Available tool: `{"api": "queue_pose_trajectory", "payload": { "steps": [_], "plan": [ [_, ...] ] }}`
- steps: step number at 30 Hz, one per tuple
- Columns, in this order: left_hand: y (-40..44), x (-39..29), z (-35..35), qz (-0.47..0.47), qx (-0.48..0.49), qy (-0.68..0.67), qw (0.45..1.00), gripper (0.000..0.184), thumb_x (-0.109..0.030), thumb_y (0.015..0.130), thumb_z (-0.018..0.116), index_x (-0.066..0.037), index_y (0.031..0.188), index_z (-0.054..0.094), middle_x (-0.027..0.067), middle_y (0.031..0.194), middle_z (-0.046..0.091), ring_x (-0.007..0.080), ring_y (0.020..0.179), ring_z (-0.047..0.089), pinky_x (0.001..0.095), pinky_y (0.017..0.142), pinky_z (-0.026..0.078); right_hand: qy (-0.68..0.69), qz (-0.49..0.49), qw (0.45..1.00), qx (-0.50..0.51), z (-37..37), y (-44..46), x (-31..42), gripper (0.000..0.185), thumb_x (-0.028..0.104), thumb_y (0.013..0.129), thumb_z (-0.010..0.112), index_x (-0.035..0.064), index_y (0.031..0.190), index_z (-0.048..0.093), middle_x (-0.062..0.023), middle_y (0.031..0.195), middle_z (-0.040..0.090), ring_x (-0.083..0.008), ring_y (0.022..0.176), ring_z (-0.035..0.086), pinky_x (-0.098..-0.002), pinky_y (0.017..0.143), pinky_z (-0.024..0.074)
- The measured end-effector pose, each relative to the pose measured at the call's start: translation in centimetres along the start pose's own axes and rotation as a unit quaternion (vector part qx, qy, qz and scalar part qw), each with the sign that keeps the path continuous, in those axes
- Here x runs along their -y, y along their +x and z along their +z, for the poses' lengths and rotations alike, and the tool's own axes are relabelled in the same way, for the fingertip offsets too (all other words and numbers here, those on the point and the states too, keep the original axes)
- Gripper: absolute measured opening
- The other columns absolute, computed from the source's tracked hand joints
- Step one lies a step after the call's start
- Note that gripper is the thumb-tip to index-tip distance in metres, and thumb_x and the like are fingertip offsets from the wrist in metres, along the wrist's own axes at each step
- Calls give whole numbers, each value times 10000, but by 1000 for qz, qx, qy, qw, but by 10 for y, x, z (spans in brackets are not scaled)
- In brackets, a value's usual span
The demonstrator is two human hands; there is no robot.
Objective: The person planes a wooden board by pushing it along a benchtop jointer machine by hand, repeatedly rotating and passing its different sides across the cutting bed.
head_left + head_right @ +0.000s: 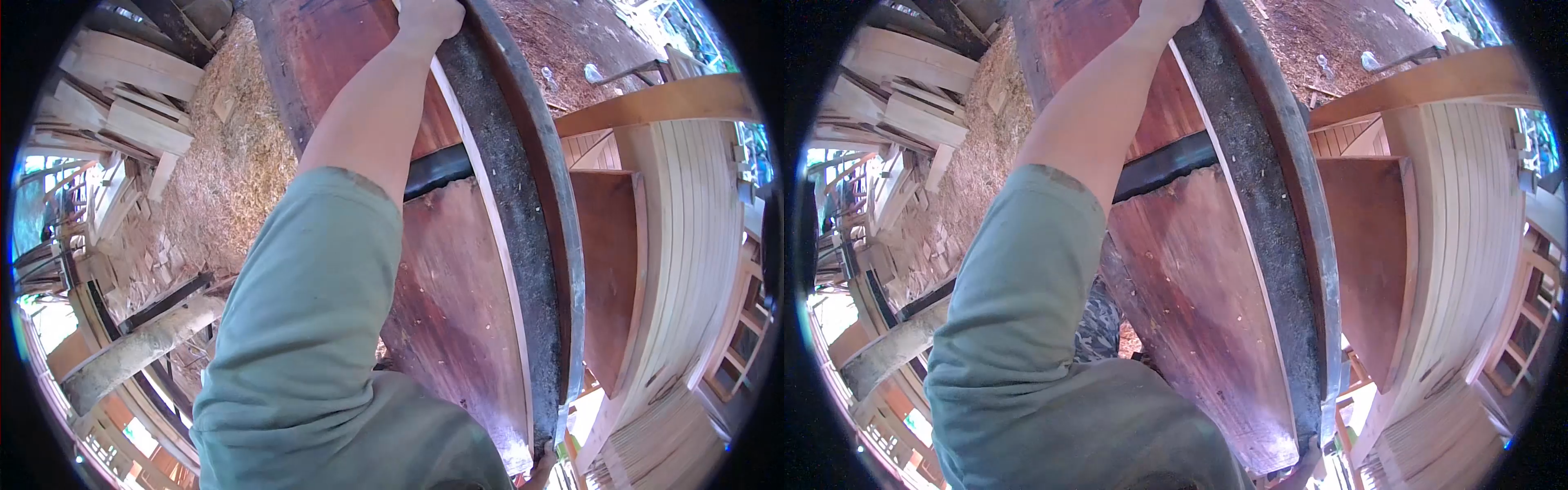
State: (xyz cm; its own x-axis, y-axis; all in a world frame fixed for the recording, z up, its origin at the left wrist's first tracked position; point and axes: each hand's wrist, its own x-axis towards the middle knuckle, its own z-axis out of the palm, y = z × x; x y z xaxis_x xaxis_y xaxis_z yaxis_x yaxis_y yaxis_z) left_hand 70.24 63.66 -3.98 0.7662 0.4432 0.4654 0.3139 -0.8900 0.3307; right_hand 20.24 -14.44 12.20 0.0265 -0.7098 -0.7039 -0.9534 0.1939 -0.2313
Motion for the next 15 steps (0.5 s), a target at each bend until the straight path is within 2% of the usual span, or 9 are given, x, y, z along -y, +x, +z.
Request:
{"api": "queue_pose_trajectory", "payload": {
  "steps": [3, 5, 6, 7, 9, 11, 15],
  "plan": [
    [14, 8, -1, 12, 37, 27, 999, 420, -178, 850, 538, 79, 1133, 710, 302, 1380, 589, 407, 1334, 527, 479, 1158, 380, -10, -81, 996, 19, -48, 95, -33, 433, 348, 993, 673, 32, 1287, 639, -94, 1072, 746, -254, 885, 737, -409, 786, 605],
    [26, 18, 12, 15, 14, 26, 999, 411, -180, 849, 539, 75, 1119, 717, 298, 1364, 600, 405, 1322, 536, 480, 1151, 386, -20, -132, 990, 41, -82, 163, -56, 415, 337, 986, 692, 31, 1263, 653, -84, 1022, 754, -235, 840, 740, -391, 760, 609],
    [29, 23, 14, 19, -8, 30, 999, 403, -181, 848, 541, 71, 1104, 724, 294, 1347, 611, 404, 1309, 544, 480, 1144, 392, -36, -152, 987, 49, -62, 146, -47, 406, 332, 982, 701, 31, 1252, 660, -79, 998, 757, -226, 818, 742, -383, 747, 611],
    [33, 27, 17, 18, -8, 27, 999, 403, -181, 848, 541, 71, 1104, 724, 294, 1347, 611, 404, 1309, 544, 480, 1144, 392, -9, -77, 995, 70, -55, 119, -35, 441, 355, 975, 706, 19, 1255, 652, -85, 1033, 753, -244, 851, 740, -408, 759, 611],
    [40, 30, 12, 13, -2, 12, 1000, 388, -186, 850, 543, 62, 1076, 738, 286, 1315, 629, 397, 1280, 564, 475, 1128, 405, -23, -125, 991, 39, -52, 128, -41, 478, 398, 964, 708, 25, 1258, 653, -84, 1035, 748, -250, 851, 729, -416, 733, 598],
    [51, 37, 13, 12, 3, 20, 1000, 381, -188, 851, 545, 57, 1066, 743, 281, 1307, 635, 392, 1272, 570, 472, 1120, 411, -20, -190, 981, 36, -72, 185, -61, 516, 440, 952, 711, 31, 1261, 653, -83, 1037, 743, -256, 850, 719, -425, 707, 585],
    [69, 47, 18, 0, 6, 19, 1000, 375, -190, 856, 546, 49, 1065, 747, 258, 1289, 647, 371, 1255, 581, 460, 1107, 421, -72, -146, 987, 18, -45, 133, -41, 534, 473, 948, 698, 44, 1262, 656, -82, 1028, 740, -249, 830, 704, -420, 682, 565]
  ]
}}
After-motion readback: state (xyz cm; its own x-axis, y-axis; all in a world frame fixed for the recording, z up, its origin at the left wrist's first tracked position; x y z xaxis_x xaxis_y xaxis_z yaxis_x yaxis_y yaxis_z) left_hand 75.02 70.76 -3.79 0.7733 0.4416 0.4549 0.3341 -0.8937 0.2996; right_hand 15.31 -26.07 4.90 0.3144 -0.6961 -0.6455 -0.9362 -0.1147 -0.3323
